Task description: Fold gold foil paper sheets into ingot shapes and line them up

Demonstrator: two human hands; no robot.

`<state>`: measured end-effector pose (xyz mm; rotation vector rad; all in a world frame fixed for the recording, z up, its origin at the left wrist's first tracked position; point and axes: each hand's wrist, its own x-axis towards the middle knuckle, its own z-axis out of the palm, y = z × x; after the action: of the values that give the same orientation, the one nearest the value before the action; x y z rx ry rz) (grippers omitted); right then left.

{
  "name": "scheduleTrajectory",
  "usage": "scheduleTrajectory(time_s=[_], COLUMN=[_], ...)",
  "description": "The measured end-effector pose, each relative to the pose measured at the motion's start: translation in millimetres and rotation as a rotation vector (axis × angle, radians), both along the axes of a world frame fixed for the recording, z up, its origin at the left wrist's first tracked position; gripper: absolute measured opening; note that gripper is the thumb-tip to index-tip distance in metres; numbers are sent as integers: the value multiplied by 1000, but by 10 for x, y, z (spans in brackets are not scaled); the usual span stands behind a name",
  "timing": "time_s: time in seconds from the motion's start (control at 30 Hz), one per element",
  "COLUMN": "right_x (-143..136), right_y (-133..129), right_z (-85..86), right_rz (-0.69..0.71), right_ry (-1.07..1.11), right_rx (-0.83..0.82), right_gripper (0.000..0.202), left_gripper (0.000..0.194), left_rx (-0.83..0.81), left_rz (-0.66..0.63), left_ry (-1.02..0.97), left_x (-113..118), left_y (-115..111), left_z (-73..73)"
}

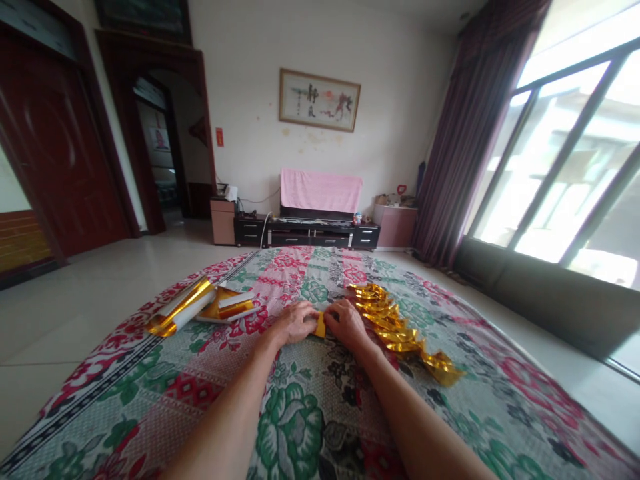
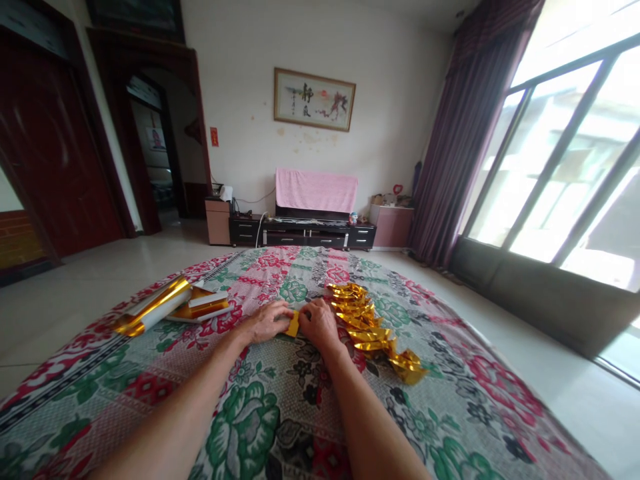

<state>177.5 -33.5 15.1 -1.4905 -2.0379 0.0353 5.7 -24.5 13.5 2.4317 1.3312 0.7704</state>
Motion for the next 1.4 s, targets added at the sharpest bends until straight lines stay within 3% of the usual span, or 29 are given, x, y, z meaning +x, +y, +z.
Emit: scheduleTrajectory(time_s=[0.43, 0.73, 1.13, 1.27, 1.4], right_x=[-15, 33, -32, -42, -79], right_y=[-143, -149, -212, -213, -237], right_z=[2, 23, -2, 13, 34], right_rz=[56, 145, 103, 134, 197], right_ry=[24, 26, 22, 18, -13], right_rx=[-21, -94, 57, 67, 69], right_gripper=[16, 31, 16, 15, 10], left_gripper=[26, 25, 27, 36, 29], left_rx=[33, 45, 65, 83, 150], left_rz=[9, 14, -19, 92, 144], left_ry=[1, -26, -51, -8, 114], left_x=[-1, 6, -30, -85, -97], left_y=[53, 90, 49, 55, 56], left_z=[-63, -96, -26, 15, 8])
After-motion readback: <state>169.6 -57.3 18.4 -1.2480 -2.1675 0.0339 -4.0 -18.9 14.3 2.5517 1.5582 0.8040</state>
